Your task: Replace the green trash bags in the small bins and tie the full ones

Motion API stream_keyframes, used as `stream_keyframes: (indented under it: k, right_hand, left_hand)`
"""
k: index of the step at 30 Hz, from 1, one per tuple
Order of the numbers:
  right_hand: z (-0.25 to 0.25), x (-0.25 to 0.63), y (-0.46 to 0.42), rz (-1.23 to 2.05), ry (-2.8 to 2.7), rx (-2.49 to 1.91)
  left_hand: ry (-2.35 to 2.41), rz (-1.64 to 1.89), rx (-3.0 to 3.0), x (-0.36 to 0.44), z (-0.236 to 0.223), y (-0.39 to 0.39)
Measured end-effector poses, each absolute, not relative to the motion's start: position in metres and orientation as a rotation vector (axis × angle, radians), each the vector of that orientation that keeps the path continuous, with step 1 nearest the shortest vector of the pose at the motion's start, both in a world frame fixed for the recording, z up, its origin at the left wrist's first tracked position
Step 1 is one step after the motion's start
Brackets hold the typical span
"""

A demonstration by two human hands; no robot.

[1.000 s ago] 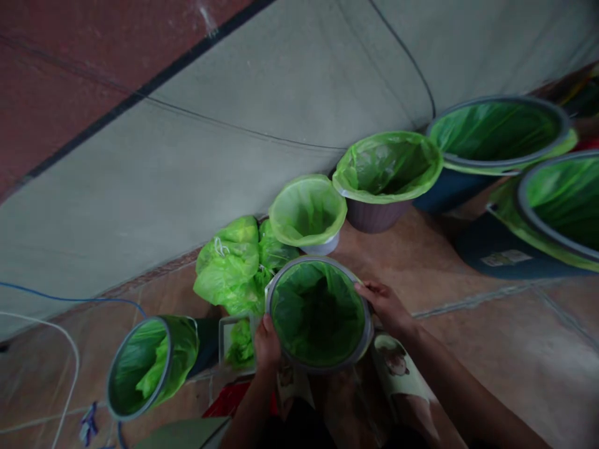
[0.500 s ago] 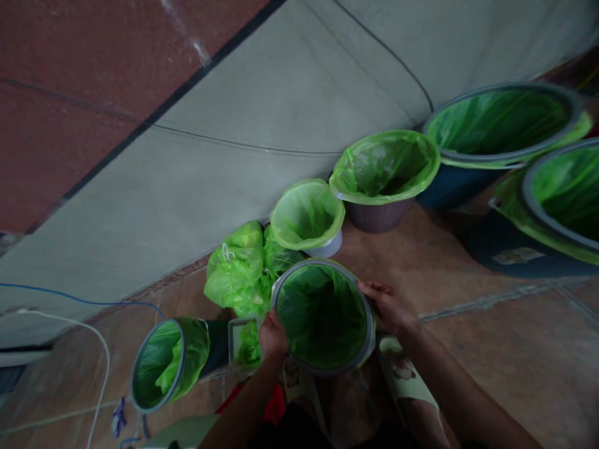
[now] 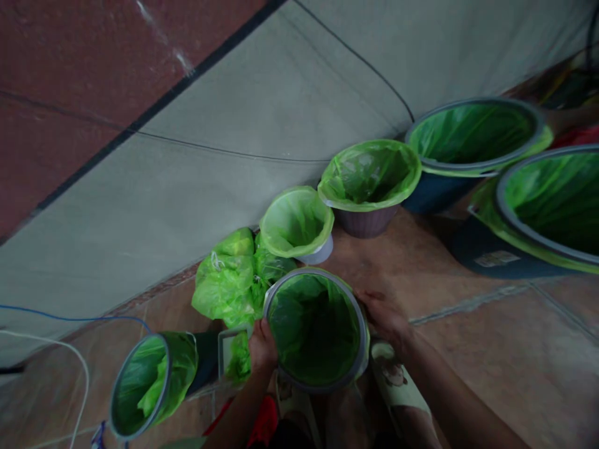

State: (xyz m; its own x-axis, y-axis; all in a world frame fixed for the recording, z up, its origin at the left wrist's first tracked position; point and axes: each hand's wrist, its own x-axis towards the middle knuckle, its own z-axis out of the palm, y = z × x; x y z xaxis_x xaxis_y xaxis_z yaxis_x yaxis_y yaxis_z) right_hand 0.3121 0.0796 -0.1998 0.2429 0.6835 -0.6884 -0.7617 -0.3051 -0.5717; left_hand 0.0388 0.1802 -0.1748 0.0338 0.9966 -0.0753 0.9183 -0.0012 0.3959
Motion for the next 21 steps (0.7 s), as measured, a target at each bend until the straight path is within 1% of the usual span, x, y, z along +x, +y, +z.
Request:
stream_keyframes:
  k: [4,10,14,18,21]
  right_hand:
    - [-0.194,0.314,0.087,1.43,0.034,-1.28]
    - [-0.197,0.308,0.115,1.173,-0.046,-1.353]
    - [-0.204,0.307,0.102,1.184,-0.044,-1.451]
    - [-0.202,0.311,0.098,1.156,-0.171,-1.634]
    - [-0.198,0.312,0.101,1.108,-0.217,-1.683]
  left_hand:
    - [1.865,0.285,2.014,0.04,-0.172,0.183]
    - [1.856,0.199,2.026,0.04,-0.17,0.186]
    - [1.798,0.213,2.057,0.042,-0.17,0.186]
    - [1.812,0.267,1.996,0.048,-0.166,0.191]
    - [1.798,0.42,1.778,0.051,-0.163,0.199]
